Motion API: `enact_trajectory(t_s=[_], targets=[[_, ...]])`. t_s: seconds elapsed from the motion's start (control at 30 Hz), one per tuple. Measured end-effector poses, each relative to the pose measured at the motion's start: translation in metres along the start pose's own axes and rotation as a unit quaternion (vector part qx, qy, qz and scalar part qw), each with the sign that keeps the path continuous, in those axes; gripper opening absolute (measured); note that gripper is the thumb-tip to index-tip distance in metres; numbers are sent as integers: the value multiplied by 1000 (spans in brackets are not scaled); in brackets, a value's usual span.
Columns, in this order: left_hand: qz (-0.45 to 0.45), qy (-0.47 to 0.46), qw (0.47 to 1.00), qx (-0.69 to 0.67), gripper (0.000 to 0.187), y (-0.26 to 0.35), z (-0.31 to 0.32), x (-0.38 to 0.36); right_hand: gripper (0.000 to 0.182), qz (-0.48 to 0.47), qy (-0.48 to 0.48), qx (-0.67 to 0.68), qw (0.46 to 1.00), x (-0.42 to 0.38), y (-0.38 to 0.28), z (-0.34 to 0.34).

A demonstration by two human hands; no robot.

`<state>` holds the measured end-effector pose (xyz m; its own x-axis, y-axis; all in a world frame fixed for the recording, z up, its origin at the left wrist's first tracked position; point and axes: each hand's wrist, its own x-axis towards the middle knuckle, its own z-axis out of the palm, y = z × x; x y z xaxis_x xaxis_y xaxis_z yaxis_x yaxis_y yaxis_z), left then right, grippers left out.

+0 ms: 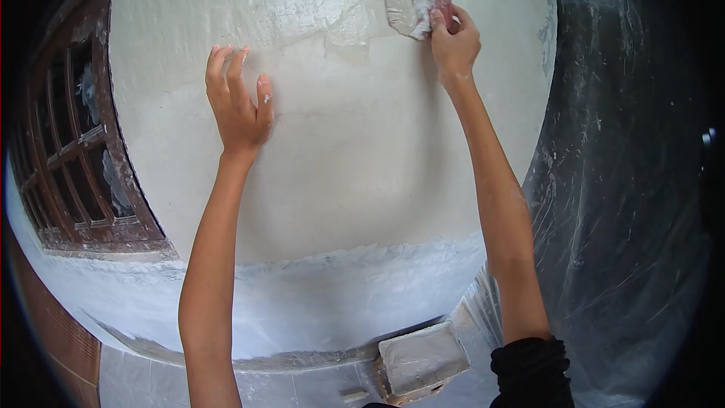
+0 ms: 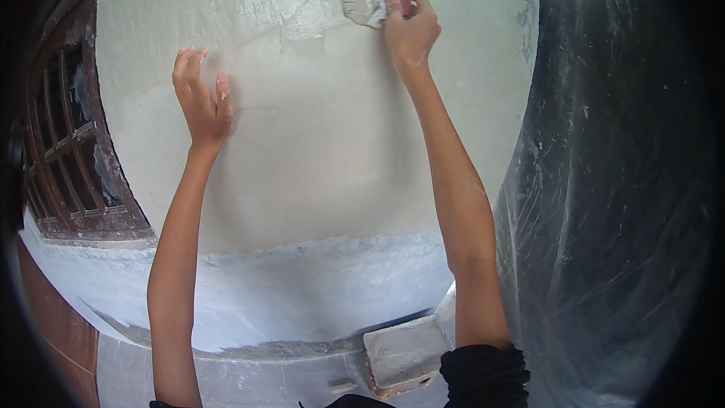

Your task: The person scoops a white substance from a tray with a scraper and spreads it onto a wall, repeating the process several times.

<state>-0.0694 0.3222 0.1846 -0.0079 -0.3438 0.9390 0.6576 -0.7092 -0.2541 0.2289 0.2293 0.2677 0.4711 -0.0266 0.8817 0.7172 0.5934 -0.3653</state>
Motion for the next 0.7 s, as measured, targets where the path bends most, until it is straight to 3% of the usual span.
enact_trajectory(t_s=[0.03,0.13,0.2,0.33,0.37,0.47,0.63,0.7], targets=[[-6,3,1000,-4,46,0,0,0,26,-2,54,-6,998,3,1,-5],[-4,18,1000,-3,45,2,2,0,26,78,103,79,988,1,-10,-20],[-7,18,1000,-1,45,3,2,0,25,80,101,115,985,-13,-21,-11],[-11,10,1000,16,45,2,0,1,24,-64,-15,64,996,-61,-53,15],[-9,9,1000,15,45,2,0,1,25,-55,-49,53,996,-67,-53,18],[-14,14,1000,18,45,1,-1,2,23,-121,3,5,993,-61,-40,14],[-10,3,1000,-1,47,4,-1,2,23,-57,81,-21,995,-32,-32,-18],[-9,0,1000,-4,47,4,-1,2,23,-51,58,64,995,-36,-35,-15]])
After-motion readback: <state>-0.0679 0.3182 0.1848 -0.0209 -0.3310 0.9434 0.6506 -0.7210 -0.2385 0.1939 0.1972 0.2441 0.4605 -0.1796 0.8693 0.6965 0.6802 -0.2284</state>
